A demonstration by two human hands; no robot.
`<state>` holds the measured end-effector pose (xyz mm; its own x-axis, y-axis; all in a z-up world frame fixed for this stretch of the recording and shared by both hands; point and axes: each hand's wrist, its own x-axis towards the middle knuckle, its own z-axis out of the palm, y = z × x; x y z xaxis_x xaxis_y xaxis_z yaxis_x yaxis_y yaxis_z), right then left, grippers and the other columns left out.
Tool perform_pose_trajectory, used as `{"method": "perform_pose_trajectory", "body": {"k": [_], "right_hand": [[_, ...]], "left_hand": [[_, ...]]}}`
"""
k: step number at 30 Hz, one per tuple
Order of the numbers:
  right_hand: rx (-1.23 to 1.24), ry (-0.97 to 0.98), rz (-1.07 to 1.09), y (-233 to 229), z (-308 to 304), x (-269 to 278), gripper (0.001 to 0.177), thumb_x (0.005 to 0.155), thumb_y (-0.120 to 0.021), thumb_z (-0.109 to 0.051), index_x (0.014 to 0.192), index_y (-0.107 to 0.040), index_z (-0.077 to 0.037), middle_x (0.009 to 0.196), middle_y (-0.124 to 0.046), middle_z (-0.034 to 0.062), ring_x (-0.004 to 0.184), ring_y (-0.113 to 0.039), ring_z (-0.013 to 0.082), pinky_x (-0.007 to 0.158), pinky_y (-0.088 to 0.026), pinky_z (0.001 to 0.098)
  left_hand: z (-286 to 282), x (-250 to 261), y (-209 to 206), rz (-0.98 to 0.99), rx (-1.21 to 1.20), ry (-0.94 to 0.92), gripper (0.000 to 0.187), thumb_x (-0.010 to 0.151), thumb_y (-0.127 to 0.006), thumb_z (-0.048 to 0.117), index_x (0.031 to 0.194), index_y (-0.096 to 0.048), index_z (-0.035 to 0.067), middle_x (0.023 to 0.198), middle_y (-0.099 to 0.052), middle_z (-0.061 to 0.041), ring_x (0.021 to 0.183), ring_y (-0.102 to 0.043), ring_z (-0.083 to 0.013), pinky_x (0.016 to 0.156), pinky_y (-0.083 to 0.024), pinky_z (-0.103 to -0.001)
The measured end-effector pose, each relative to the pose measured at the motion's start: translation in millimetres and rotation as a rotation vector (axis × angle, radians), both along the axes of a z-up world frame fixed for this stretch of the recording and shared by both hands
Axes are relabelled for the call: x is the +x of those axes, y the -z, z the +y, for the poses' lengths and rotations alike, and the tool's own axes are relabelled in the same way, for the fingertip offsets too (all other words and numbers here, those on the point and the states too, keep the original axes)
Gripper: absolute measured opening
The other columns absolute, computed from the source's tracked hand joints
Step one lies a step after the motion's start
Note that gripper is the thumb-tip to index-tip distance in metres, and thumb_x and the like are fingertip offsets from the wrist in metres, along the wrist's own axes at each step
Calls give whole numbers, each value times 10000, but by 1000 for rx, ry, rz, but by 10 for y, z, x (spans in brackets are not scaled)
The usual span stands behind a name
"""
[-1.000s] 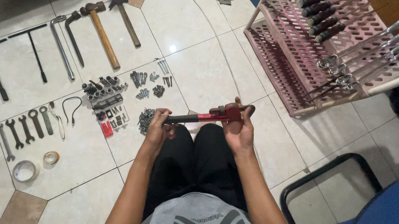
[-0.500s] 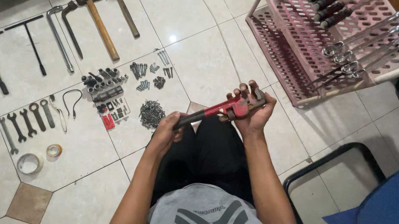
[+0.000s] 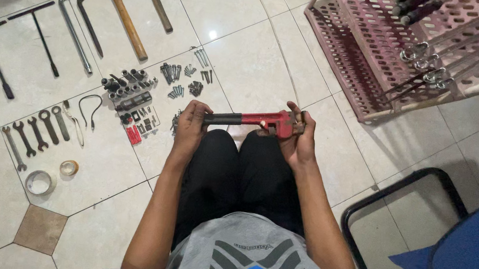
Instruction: The person sits on the floor and organizes various hand tools, including screwdrivers, wrenches, hammers, and sockets, by placing them into a pink plastic storage rack. They pick up each tool from the floor, briefly inspect it, and arrange it in the rack.
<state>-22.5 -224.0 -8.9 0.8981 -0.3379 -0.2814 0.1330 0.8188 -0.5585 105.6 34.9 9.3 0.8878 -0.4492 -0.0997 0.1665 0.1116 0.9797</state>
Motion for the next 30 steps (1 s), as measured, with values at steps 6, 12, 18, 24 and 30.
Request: {"method": "perform_pose_trajectory", "body": {"k": [6,12,18,24,30], "right_hand": [[-93,13,-50,-136,-19,16,493,1091,-476,-457,1418,-510,-89,1182,-699,150,1127,-690,272,1000,-570,474],[-215,10,-34,-233,-3,-53,531,1011,-565,-517,1296,-565,-69,1153,-710,171,1117,-716,335,988,-598,520],[-225,11,-48,-98,-57,-109,488,1011,-642,-501,1151,-621,-33,1115,-722,196,1072,-729,331,983,-596,483],[-122,58,63,52,-76,-128,402,967,-678,-487,1054,-610,-100,1081,-733,191,989,-741,319,922,-599,459],[149,219,196,236,-10,-64,326,958,-708,-415,1028,-570,-128,1171,-671,171,1082,-664,296,981,-564,504]], "left_hand": [[27,-95,11,227,10,-44,442,1054,-423,521,1071,-581,109,626,-482,35,492,-409,-56,439,-320,-234],[141,-183,148,393,67,57,520,1055,-388,546,1085,-620,82,581,-402,36,468,-384,-70,429,-309,-252],[216,-276,211,456,82,170,439,1075,-413,384,1044,-690,45,591,-420,41,478,-359,-69,446,-303,-239],[241,-317,147,428,-8,170,312,1061,-440,286,1123,-659,74,615,-411,53,506,-368,-60,472,-325,-235],[173,-371,71,387,5,133,341,1083,-415,312,1172,-644,74,611,-377,54,517,-340,-59,473,-298,-236]]}}
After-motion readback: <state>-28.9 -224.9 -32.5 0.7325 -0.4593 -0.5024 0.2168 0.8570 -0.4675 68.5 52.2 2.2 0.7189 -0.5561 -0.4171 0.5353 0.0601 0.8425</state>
